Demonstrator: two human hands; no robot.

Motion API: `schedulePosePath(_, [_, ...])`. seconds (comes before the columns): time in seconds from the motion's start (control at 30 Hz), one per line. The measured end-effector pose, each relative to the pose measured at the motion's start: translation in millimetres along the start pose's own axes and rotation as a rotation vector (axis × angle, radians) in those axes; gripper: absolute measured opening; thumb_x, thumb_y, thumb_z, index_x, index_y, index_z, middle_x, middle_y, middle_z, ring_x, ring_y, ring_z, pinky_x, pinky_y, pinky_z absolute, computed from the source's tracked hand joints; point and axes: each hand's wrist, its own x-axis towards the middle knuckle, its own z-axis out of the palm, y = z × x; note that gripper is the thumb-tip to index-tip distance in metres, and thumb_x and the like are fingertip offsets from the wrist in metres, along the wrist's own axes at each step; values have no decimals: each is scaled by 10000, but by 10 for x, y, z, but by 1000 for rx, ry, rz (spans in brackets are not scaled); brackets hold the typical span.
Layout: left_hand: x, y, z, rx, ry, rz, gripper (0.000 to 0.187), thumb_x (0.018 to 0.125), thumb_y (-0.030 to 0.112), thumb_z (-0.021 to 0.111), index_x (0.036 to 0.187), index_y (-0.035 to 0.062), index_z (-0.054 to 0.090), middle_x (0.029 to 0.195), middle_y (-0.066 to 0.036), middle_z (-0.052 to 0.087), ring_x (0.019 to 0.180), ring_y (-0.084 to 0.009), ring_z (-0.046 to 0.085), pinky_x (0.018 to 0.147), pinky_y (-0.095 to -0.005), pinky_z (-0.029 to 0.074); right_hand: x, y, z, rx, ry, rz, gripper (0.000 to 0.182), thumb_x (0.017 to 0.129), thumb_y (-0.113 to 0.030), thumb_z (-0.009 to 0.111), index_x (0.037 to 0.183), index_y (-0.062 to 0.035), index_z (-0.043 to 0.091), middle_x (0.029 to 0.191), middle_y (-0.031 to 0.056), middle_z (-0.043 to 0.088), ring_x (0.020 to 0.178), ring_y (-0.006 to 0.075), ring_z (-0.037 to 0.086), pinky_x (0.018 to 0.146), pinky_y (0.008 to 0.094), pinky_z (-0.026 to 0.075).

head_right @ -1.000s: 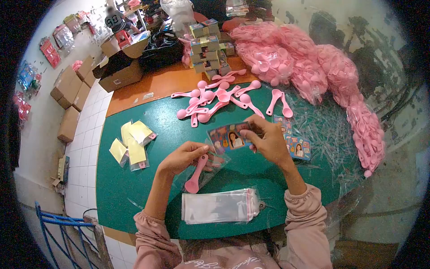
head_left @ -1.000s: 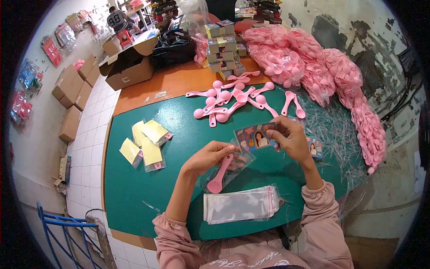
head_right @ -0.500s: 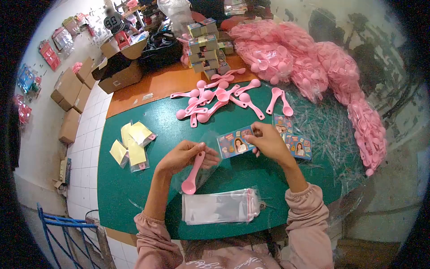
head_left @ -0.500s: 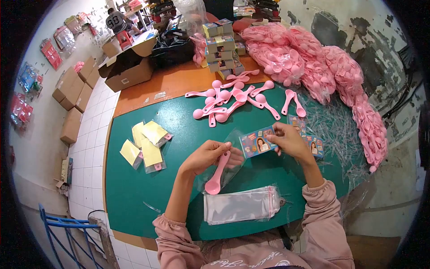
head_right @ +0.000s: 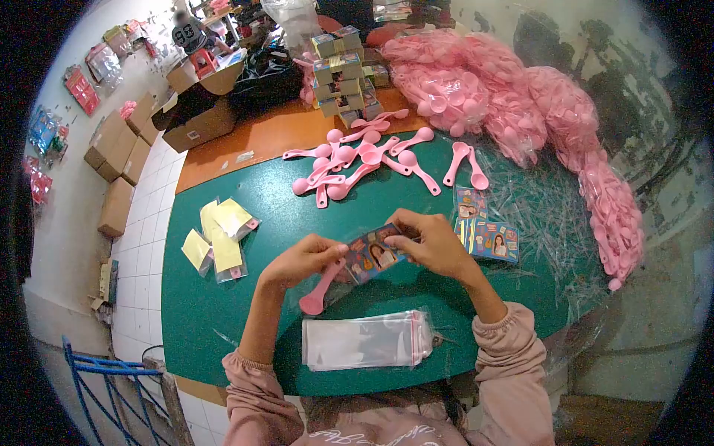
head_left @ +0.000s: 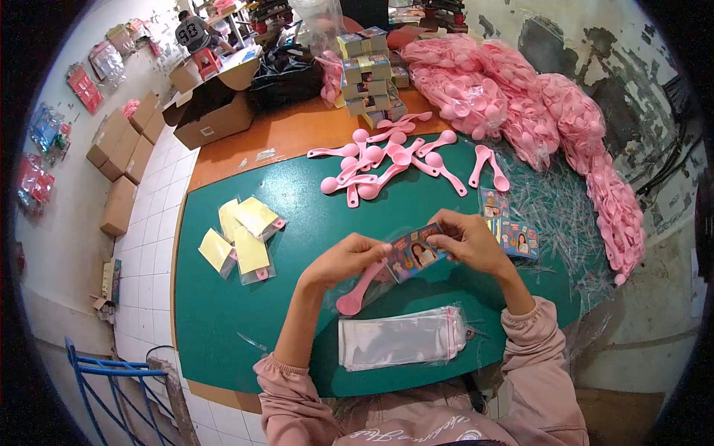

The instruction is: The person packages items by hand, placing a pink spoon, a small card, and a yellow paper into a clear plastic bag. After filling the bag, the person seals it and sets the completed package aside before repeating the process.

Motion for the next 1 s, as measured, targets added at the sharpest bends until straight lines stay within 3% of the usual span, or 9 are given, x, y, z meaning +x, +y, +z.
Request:
schedulePosePath(0.07, [56,-42,-1,324,-149,-29,402,897,299,498,1077,-57,550,805,-37,601,659,-64,512,579,-217,430,-15,-29,58,80,-99,-3,150,809,-144,598,875,-22,542,611,34,562,473,76,510,423,226,408])
schedulePosePath(0.23, [63,-36,215,327,-89,197,632,863,304,548,1339,-4,268,830,-124,618,725,-128,535,648,-285,446,2,94,234,-112,-252,-112,225,781,-180,629,923,-23,554,620,61,572,540,117,562,509,276,448])
schedulePosePath(0.3, [31,-30,275,538,71,87,766,841,336,575,1373,3,135,837,-165,617,721,-147,538,654,-290,446,27,190,349,-219,-93,-452,252,749,-189,656,916,-20,573,623,68,572,613,137,584,585,283,455])
schedulePosePath(0.4, [-74,-32,256,380,55,-16,843,814,322,614,1386,28,69,818,-151,610,729,-150,552,648,-284,446,-10,207,311,36,-205,-108,198,708,-130,674,850,-18,593,666,42,583,623,109,543,600,262,432])
schedulePosePath(0.57, [-390,-193,16,5,37,145,720,786,142,652,1359,71,223,838,-91,599,784,-110,566,660,-239,444,28,269,202,398,-123,104,157,678,-85,691,708,-36,545,696,1,562,591,48,454,514,202,366])
schedulePosePath(0.63, [-367,-249,97,-155,209,210,614,784,90,637,1302,43,309,850,-78,596,787,-121,575,701,-236,467,34,218,192,425,-131,172,194,704,-112,682,652,-72,500,688,-9,540,586,25,420,475,178,309])
schedulePosePath(0.83, [-226,-314,184,-446,398,161,509,805,57,613,1239,-2,354,975,-103,608,845,-111,586,713,-215,474,22,172,139,491,-201,240,181,752,-172,661,744,-17,569,666,5,547,602,75,522,519,201,428])
schedulePosePath(0.93, [-204,-281,292,-624,404,164,480,813,37,594,1232,0,364,986,-98,603,857,-112,588,711,-217,482,28,322,195,555,-165,111,203,783,-192,631,765,3,577,669,28,573,606,114,556,527,230,462])
schedulePosePath(1.0, [-202,-279,274,-624,403,173,472,816,34,588,1232,5,366,985,-96,603,865,-117,589,716,-215,485,51,342,190,464,-255,156,348,830,-233,579,1049,37,574,909,74,613,749,144,582,614,279,515])
